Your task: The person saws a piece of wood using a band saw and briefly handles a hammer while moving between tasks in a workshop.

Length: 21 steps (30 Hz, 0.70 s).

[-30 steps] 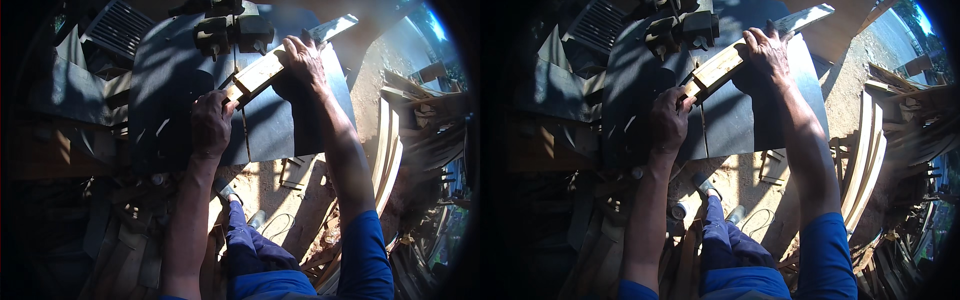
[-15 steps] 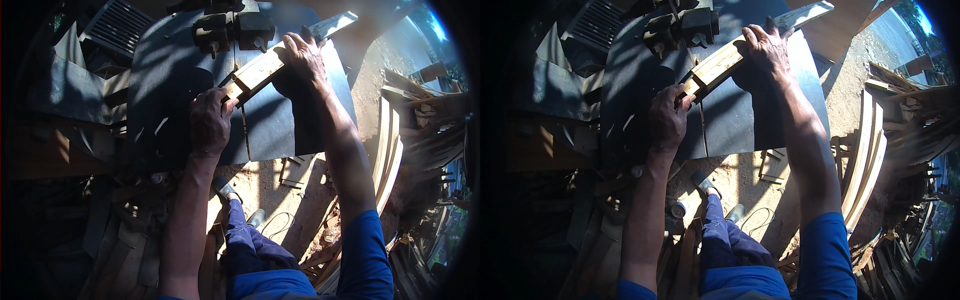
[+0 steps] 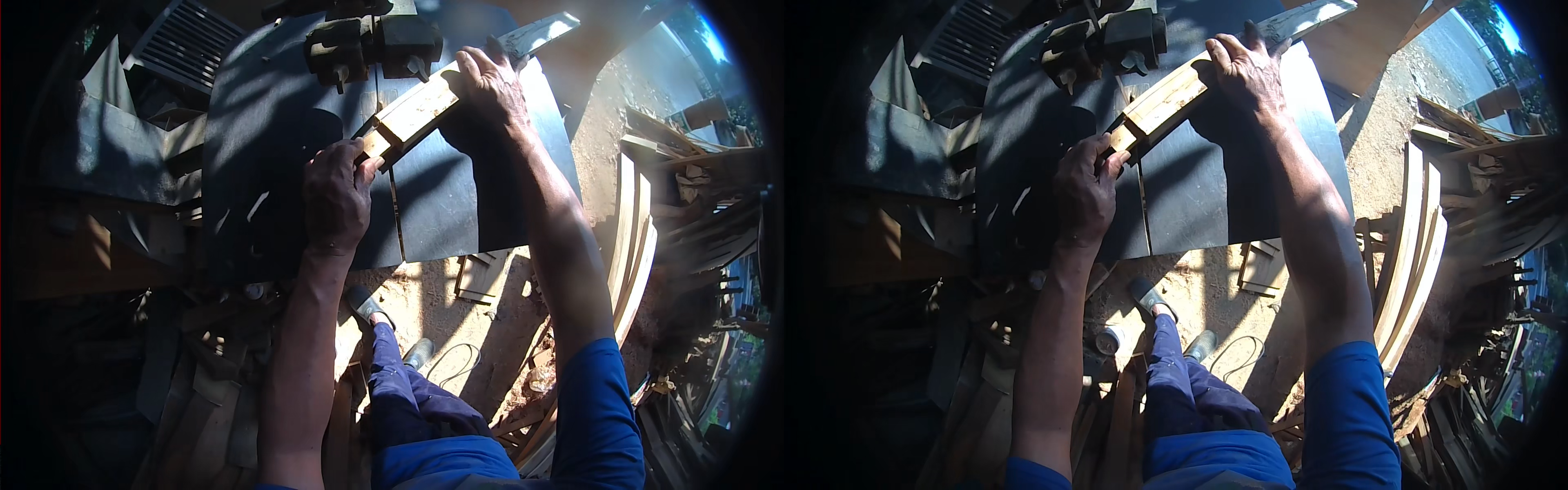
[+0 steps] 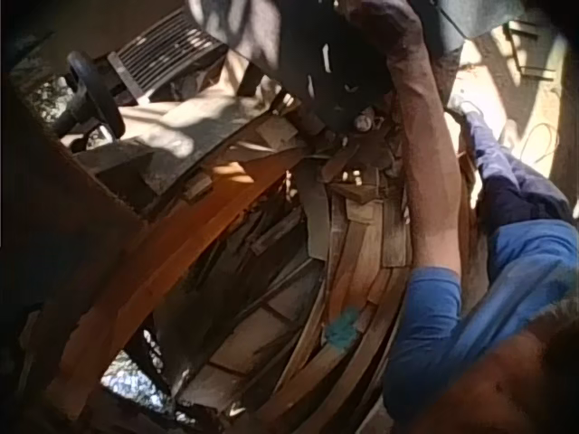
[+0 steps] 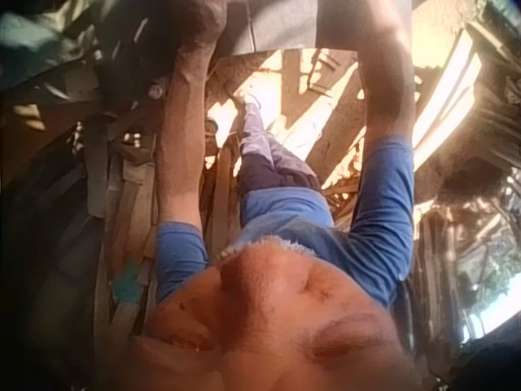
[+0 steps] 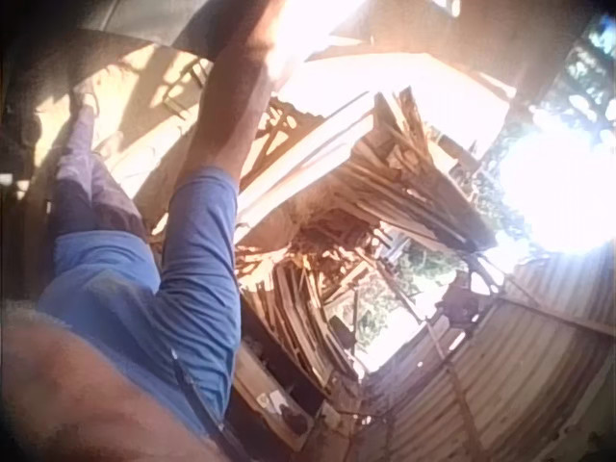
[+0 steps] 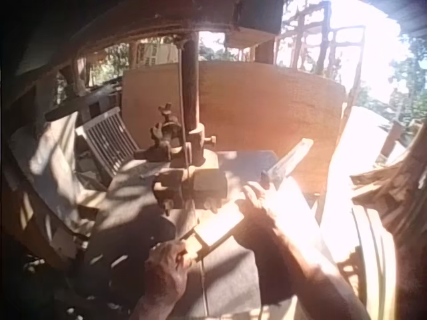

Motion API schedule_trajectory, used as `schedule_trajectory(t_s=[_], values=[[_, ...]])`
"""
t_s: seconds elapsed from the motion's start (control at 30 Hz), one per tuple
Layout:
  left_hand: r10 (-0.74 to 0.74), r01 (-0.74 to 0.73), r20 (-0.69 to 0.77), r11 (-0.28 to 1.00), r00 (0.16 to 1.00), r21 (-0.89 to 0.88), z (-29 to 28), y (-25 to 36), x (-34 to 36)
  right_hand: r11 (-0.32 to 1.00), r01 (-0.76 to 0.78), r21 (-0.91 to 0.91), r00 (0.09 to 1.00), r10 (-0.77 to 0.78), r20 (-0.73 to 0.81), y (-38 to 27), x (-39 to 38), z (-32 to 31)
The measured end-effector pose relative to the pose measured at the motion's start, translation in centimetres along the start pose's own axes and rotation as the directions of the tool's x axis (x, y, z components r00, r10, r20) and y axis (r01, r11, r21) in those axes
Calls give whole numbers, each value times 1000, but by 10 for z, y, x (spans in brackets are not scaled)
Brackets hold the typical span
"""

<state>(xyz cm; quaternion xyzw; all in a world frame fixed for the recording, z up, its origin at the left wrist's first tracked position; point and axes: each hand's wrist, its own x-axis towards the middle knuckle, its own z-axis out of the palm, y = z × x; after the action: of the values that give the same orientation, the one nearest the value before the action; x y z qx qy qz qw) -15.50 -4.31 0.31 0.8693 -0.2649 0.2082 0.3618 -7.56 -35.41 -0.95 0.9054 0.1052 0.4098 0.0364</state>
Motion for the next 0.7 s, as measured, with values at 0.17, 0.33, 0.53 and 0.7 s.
schedule_trajectory(t_s=[0.17, 0.33, 0.53, 0.7], values=[[19, -18, -32, 999, 999, 35, 0, 2, 1, 967, -231, 108, 958, 206, 202, 3, -3, 3], [37, -36, -46, 999, 998, 33, -1, -1, 1, 970, -208, 128, 966, 183, 181, 0, -2, 4], [17, -16, -33, 1000, 999, 16, 1, 0, 0, 970, -211, 118, 967, 189, 173, -1, -1, 2], [0, 0, -43, 1000, 999, 7, 1, 0, 1, 951, -262, 161, 953, 228, 201, -1, 3, -2]])
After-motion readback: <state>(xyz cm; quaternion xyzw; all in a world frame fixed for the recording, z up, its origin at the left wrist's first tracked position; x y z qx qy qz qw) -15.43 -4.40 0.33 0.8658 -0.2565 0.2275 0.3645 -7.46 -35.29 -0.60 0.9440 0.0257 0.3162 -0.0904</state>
